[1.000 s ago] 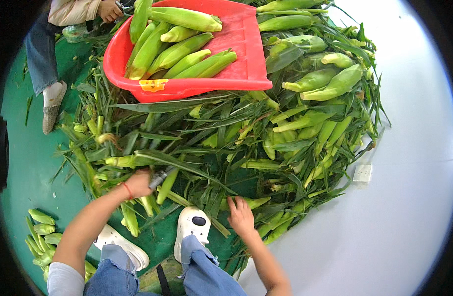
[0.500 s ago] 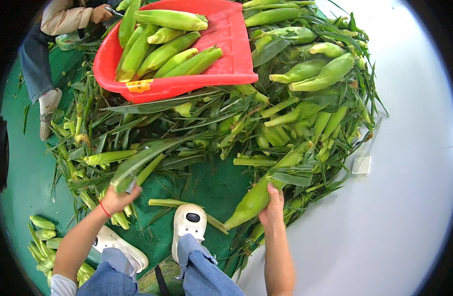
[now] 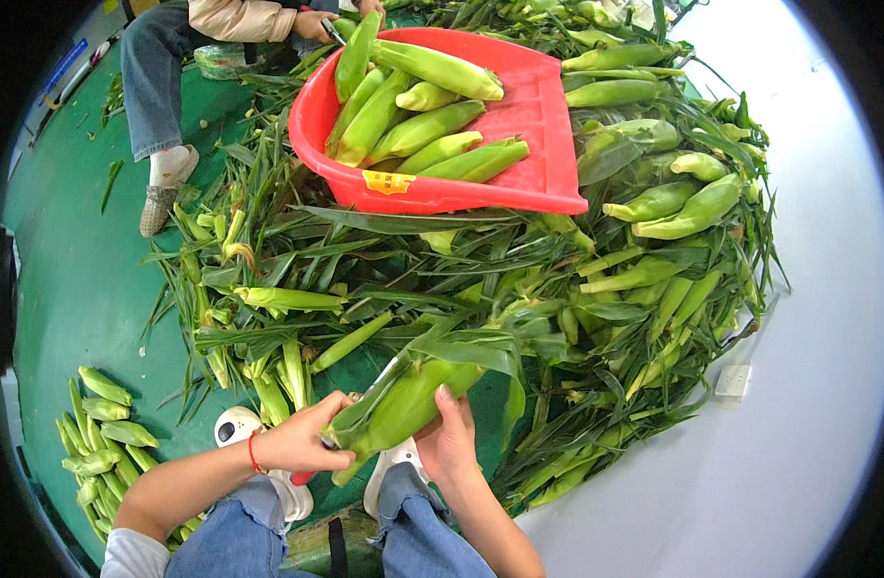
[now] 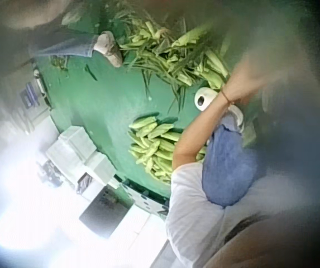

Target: The person uses pruning shears to trim the ends and excess leaves from corn husks, placing the trimmed corn into a red plastic scoop.

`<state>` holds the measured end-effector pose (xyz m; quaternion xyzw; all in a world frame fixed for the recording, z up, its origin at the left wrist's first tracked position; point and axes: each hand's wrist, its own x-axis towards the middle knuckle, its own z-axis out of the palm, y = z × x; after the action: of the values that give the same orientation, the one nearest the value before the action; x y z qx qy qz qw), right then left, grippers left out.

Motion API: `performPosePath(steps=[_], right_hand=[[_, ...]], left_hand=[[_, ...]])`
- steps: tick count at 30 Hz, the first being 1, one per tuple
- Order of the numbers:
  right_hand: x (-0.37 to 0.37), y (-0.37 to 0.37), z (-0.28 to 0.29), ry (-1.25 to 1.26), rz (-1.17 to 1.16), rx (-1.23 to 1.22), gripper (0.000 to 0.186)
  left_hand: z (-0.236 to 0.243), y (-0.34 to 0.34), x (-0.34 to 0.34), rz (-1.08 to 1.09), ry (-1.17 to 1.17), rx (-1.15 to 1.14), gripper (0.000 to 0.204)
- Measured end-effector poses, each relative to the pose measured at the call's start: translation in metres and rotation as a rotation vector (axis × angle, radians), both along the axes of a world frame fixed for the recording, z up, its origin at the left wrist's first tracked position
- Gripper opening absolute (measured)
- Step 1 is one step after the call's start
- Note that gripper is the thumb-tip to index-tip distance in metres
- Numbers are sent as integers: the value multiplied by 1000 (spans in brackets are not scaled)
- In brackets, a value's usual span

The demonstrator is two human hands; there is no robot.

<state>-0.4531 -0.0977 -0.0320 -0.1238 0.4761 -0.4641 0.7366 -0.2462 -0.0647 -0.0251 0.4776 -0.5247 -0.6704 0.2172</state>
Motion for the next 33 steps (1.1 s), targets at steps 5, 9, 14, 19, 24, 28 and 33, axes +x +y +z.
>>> performPosePath(steps=[5, 9, 14, 19, 24, 28, 33], right_hand=[[-5, 4, 6, 19, -29, -70, 49], [-7, 12, 10, 69, -136, -91, 49], [2, 6, 10, 53, -162, 19, 51], [5, 11, -6, 84, -164, 14, 47], [-6, 5, -30, -11, -283, 120, 36], [-6, -11, -7, -203, -308, 121, 33], [-35, -18, -26, 85, -343, 0, 33]], left_hand=[[8, 3, 2, 28, 30, -115, 49], [-11, 2, 3, 87, 277, 55, 43], [-18, -1, 4, 264, 499, 344, 51], [-28, 8, 21, 462, 452, 441, 47], [-20, 5, 17, 697, 524, 684, 37], [-53, 12, 30, 710, 192, 392, 53], [-14, 21, 31, 427, 468, 492, 60]])
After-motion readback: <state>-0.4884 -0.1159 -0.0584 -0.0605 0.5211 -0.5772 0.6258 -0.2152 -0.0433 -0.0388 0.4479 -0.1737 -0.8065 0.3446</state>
